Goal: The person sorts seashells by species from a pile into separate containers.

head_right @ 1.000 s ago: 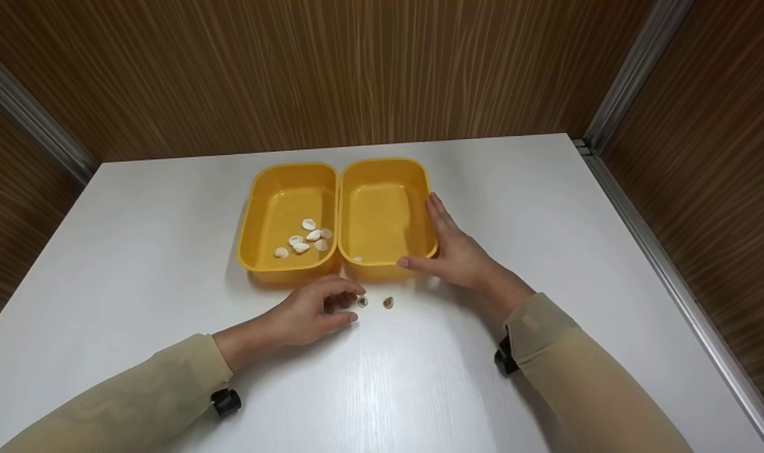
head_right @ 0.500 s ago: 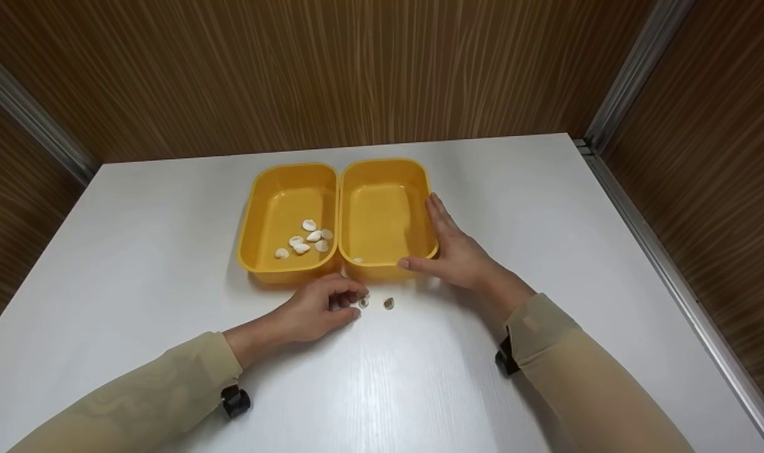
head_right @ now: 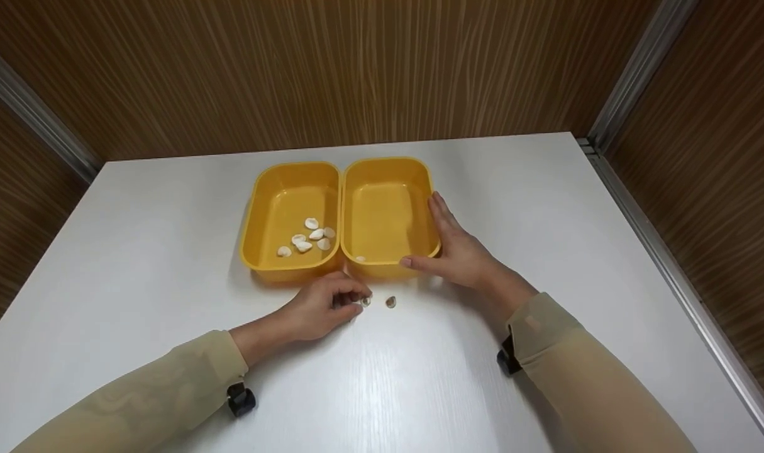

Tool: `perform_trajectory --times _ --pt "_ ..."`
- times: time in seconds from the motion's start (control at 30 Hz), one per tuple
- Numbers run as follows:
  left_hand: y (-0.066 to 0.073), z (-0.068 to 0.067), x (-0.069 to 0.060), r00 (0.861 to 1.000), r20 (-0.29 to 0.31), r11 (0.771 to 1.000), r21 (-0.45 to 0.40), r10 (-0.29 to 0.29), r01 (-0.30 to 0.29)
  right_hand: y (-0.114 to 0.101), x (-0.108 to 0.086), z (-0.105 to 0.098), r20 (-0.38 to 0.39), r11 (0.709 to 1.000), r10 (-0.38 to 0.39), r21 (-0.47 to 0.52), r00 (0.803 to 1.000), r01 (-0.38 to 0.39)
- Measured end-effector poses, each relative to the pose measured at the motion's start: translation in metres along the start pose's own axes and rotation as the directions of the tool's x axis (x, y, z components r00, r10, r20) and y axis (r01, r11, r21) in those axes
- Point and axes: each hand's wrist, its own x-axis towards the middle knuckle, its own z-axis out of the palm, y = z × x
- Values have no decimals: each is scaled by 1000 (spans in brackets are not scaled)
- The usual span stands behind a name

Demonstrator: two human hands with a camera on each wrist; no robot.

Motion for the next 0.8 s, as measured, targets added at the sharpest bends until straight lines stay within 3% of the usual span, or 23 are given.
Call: perform_trajectory --times 0.53,0.8 --pt "1 -1 2 998 14 998 -7 -65 65 -2 1 -1 -5 1000 7 0 1000 -7" --pt "-1 -1 0 1000 5 999 -34 -4 5 -3 1 -1 1 999 15 35 1000 -15"
